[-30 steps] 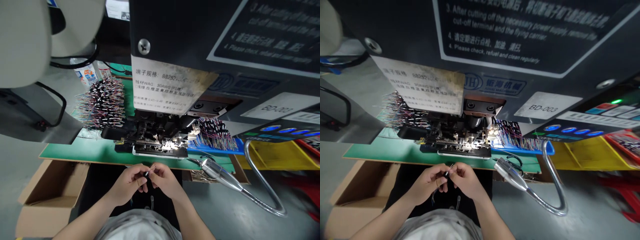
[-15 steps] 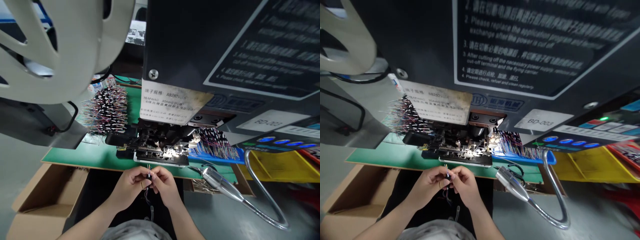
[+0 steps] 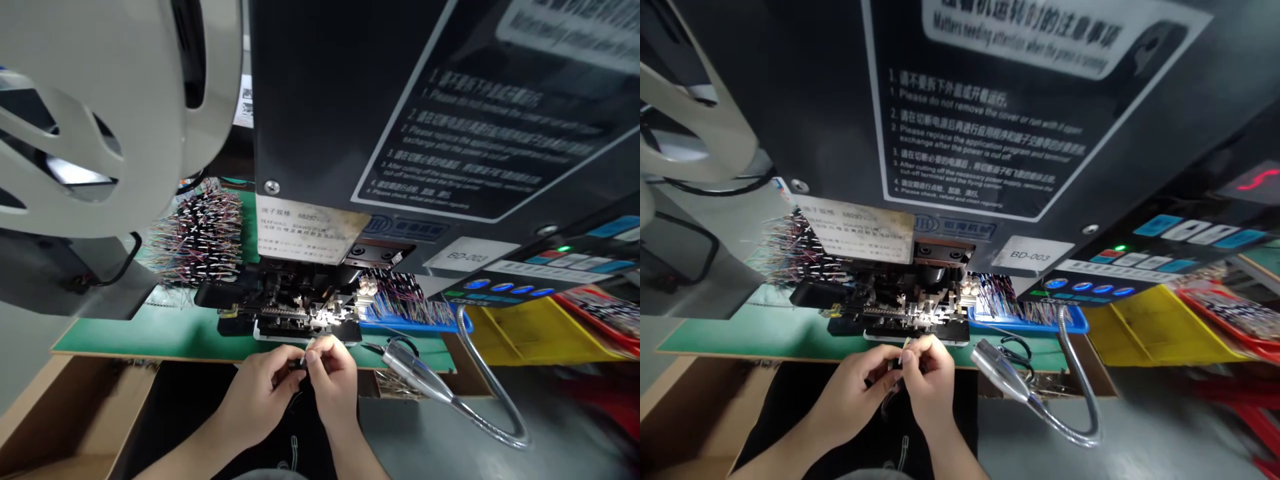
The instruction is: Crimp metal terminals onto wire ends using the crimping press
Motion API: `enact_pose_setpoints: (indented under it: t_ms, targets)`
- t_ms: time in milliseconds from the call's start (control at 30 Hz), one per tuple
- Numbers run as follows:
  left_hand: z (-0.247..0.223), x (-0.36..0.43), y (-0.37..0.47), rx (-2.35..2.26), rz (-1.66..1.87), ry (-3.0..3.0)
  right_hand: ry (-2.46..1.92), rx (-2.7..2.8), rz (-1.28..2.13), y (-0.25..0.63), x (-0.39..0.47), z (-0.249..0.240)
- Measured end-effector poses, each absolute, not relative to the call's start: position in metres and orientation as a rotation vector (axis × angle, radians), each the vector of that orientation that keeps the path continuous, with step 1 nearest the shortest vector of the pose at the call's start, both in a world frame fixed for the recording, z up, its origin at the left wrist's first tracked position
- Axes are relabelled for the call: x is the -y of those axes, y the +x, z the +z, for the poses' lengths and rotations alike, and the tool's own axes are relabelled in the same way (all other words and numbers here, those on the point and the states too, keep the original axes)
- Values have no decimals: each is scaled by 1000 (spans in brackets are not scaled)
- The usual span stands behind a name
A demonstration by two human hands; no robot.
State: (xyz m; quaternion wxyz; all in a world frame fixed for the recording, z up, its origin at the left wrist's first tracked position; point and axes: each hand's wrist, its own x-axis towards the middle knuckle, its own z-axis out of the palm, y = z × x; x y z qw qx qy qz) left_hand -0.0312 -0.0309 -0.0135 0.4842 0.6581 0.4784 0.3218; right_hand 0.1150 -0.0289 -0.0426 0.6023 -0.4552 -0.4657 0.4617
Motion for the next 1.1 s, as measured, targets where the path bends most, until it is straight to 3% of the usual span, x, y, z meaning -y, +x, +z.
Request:
enact_pose_setpoints:
  t_ms: [267, 500, 700, 900, 1100]
  targets:
    - [-17, 29, -17, -1183, 888, 1509, -1060, 934, 1161, 114, 29, -52]
    - [4, 22, -15, -1125, 724, 1673, -1086, 1194, 1020, 134, 16, -24]
    - [14, 14, -19, -923, 538, 1395, -1088, 1514, 1158, 149, 21, -10]
    - [-2, 18, 3, -822, 841, 1049, -1229, 1105, 1097, 143, 26, -21]
    - [-15, 24, 22, -932, 934, 926, -1283, 1162, 1002, 145, 20, -26]
